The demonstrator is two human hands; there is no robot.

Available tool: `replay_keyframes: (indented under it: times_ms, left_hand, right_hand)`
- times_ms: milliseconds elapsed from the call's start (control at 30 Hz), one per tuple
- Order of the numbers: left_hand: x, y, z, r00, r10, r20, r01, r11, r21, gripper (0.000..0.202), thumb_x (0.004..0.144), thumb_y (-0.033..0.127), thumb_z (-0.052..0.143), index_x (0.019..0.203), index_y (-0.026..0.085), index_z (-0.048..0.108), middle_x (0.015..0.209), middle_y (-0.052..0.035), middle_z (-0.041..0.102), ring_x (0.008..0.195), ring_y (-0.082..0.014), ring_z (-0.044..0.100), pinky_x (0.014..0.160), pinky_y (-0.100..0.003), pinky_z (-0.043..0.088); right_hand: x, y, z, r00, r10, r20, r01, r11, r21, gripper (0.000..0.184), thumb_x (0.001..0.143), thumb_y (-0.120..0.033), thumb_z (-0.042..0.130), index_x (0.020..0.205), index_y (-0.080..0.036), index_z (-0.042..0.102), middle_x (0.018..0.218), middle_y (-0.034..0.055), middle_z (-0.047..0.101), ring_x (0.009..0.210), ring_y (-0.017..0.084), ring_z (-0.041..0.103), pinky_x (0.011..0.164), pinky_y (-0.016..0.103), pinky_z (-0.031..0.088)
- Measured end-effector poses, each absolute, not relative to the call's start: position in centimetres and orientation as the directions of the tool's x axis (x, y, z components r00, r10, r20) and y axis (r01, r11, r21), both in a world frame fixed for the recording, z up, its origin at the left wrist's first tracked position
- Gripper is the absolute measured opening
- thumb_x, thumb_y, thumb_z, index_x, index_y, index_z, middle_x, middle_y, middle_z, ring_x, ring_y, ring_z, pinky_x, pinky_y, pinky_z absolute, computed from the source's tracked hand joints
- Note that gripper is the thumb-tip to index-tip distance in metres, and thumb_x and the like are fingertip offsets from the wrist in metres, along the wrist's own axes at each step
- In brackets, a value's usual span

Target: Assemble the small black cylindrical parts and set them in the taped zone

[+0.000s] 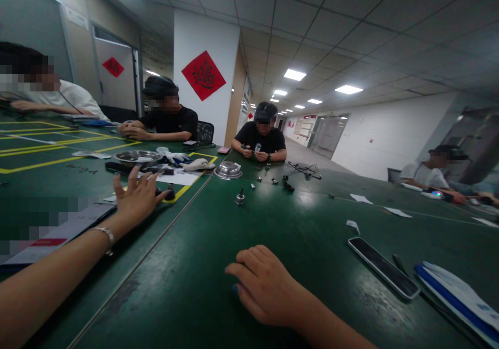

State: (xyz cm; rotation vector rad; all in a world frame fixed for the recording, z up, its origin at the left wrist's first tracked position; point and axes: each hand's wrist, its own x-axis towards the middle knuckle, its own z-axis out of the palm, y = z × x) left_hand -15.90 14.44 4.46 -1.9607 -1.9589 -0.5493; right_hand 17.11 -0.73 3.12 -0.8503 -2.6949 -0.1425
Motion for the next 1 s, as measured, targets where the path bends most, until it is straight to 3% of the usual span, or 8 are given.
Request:
replay_keyframes:
  times_ms: [100,167,333,533,667,833,900,1000]
  left_hand:
    - [-16.5,14.7,3.9,0.02,0.873,0.487,0.992,0.045,-0.121,0.045,0.092,0.029,0.037,0.123,-0.003,0.044,0.14,-0.025,0.035,0.137,-0.0328,0.009,0.105,-0.051,-0.011]
    - [-16.7,14.8,3.6,0.079,0.864,0.498,0.977,0.031,-0.209,0.041,0.093,0.025,0.034,0.119,-0.002,0.047,0.136,-0.0237,0.041,0.136,-0.0332,0.011,0.105,-0.052,-0.011]
    - [-16.5,14.7,3.6,0.126,0.865,0.486,0.958,0.022,-0.286,0.03,0.09,0.017,0.03,0.1,0.003,0.054,0.112,-0.0188,0.059,0.128,-0.0325,0.031,0.106,-0.051,-0.005]
    - [-15.7,13.7,4.5,0.139,0.88,0.454,0.965,-0.018,-0.262,0.033,0.092,0.01,0.018,0.091,0.012,0.051,0.11,-0.0123,0.063,0.129,-0.026,0.033,0.107,-0.05,0.0]
    - [-14.8,12.9,5.6,0.102,0.92,0.378,0.972,-0.011,-0.236,0.029,0.092,0.018,0.024,0.09,0.008,0.051,0.1,-0.0175,0.065,0.115,-0.0301,0.046,0.105,-0.05,0.011]
    - [-12.5,11.9,5.8,0.061,0.965,0.257,0.989,-0.025,-0.143,0.029,0.088,0.022,0.033,0.097,0.0,0.05,0.094,-0.0259,0.063,0.093,-0.0372,0.059,0.08,-0.046,0.042]
    - [-11.4,11.5,5.3,0.054,0.976,0.212,0.994,-0.033,-0.104,0.029,0.088,0.019,0.031,0.1,-0.001,0.048,0.094,-0.0263,0.062,0.084,-0.0357,0.063,0.069,-0.042,0.046]
    - [-9.7,10.9,4.2,0.131,0.974,0.187,0.991,-0.124,-0.046,0.028,0.089,0.017,0.032,0.106,0.0,0.044,0.099,-0.0261,0.059,0.085,-0.0346,0.063,0.068,-0.041,0.046]
  right_hand:
    - [17.2,-0.7,3.0,-0.782,0.529,0.33,0.566,0.824,0.019,0.03,0.088,-0.023,0.043,0.117,-0.017,0.047,0.108,0.0075,0.052,0.096,0.02,0.047,0.086,0.035,0.036]
    - [17.2,-0.7,3.0,-0.787,0.52,0.332,0.56,0.828,0.031,0.029,0.089,-0.023,0.042,0.116,-0.017,0.048,0.107,0.0077,0.052,0.096,0.02,0.047,0.086,0.035,0.036]
    - [17.2,-0.7,3.1,-0.798,0.507,0.326,0.549,0.835,0.045,0.028,0.088,-0.023,0.043,0.115,-0.017,0.048,0.108,0.0079,0.052,0.096,0.02,0.047,0.086,0.034,0.035]
    - [17.1,-0.7,3.0,-0.801,0.502,0.326,0.546,0.836,0.054,0.026,0.087,-0.021,0.045,0.113,-0.018,0.05,0.106,0.007,0.052,0.093,0.02,0.047,0.083,0.034,0.036]
    - [17.1,-0.7,3.0,-0.801,0.502,0.326,0.546,0.836,0.055,0.025,0.087,-0.02,0.045,0.111,-0.018,0.05,0.106,0.007,0.052,0.093,0.019,0.048,0.083,0.034,0.036]
    - [17.1,-0.7,3.0,-0.807,0.499,0.315,0.542,0.838,0.062,0.025,0.087,-0.02,0.044,0.111,-0.018,0.051,0.107,0.0073,0.052,0.093,0.02,0.047,0.084,0.034,0.037]
    - [17.1,-0.7,3.0,-0.81,0.496,0.312,0.538,0.841,0.06,0.025,0.087,-0.02,0.044,0.111,-0.018,0.051,0.108,0.0074,0.051,0.094,0.02,0.047,0.084,0.034,0.037]
    - [17.2,-0.7,3.1,-0.811,0.5,0.304,0.541,0.839,0.063,0.025,0.087,-0.02,0.045,0.111,-0.018,0.051,0.108,0.0071,0.051,0.094,0.02,0.048,0.084,0.034,0.037]
